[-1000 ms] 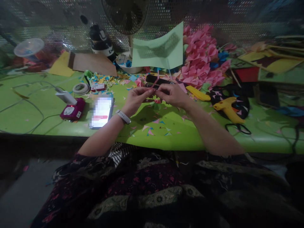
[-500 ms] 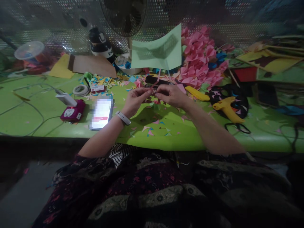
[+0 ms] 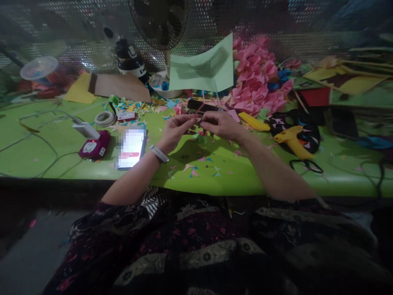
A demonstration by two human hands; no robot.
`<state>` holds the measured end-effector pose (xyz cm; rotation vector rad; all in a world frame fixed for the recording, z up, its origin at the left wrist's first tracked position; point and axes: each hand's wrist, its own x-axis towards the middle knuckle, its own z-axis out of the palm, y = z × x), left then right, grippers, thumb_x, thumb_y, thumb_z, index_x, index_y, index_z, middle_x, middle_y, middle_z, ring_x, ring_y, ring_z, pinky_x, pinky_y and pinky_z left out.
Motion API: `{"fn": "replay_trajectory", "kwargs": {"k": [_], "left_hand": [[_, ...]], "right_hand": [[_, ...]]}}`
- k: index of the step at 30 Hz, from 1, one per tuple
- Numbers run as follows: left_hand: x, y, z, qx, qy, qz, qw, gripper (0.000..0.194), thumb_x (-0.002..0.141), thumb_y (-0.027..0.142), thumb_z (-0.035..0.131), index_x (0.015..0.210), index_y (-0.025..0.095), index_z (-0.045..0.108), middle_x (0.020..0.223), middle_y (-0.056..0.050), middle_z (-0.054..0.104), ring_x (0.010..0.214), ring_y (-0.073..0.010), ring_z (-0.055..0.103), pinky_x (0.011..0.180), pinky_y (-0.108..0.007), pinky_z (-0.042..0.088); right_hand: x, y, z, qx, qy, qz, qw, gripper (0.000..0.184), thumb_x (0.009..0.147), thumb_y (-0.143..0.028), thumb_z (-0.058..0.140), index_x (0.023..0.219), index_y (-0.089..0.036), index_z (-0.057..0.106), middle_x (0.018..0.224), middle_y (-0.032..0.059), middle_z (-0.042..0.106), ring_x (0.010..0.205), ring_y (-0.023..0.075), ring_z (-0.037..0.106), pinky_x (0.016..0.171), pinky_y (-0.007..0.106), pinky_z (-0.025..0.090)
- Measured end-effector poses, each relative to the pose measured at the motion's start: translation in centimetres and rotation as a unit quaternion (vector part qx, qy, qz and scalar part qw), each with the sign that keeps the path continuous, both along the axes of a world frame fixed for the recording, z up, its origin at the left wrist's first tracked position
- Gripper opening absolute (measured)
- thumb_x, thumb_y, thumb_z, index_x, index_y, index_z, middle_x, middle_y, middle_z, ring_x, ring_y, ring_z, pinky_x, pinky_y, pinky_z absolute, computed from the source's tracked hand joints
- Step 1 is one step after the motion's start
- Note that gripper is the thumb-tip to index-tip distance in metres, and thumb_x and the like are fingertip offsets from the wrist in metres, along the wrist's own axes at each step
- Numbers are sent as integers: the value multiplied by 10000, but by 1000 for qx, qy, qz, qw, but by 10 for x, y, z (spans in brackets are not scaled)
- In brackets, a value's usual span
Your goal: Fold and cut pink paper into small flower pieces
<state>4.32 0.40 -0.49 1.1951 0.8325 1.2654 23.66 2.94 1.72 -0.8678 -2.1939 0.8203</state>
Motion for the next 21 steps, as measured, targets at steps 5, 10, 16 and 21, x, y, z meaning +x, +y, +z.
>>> {"fn": "replay_trajectory", "kwargs": {"k": [5,10,16,21], "left_hand": [[2,0,0,-2,1,14,1000,315,653,435,883,814,189,768,780,-11,728,625,-72,619,573,-203,515],[2,5,-3,29,-31,68,997,203,723,357,855,734,189,741,642,30,638,531,-42,520,538,-200,435],[1,9,-2,61,-38,125,990,328,763,324,834,560,173,625,531,49,526,491,-36,428,515,-202,371],[2,8,-1,62,-35,113,991,278,742,339,848,615,178,660,579,39,582,531,-41,474,543,-198,397]], "right_hand": [[0,-1,-1,1,-11,-3,1000,214,867,-372,595,805,-171,636,745,20,621,696,151,541,671,296,422],[-5,-5,-2,54,-26,-27,998,277,875,-414,608,945,-155,675,889,68,698,798,191,603,754,328,449],[-9,-7,-4,99,3,-60,993,334,923,-487,579,964,-167,663,796,40,659,695,159,555,685,305,429],[-8,-5,-2,162,-4,-76,984,361,976,-486,496,855,-189,662,810,53,661,750,178,557,711,316,421]]}}
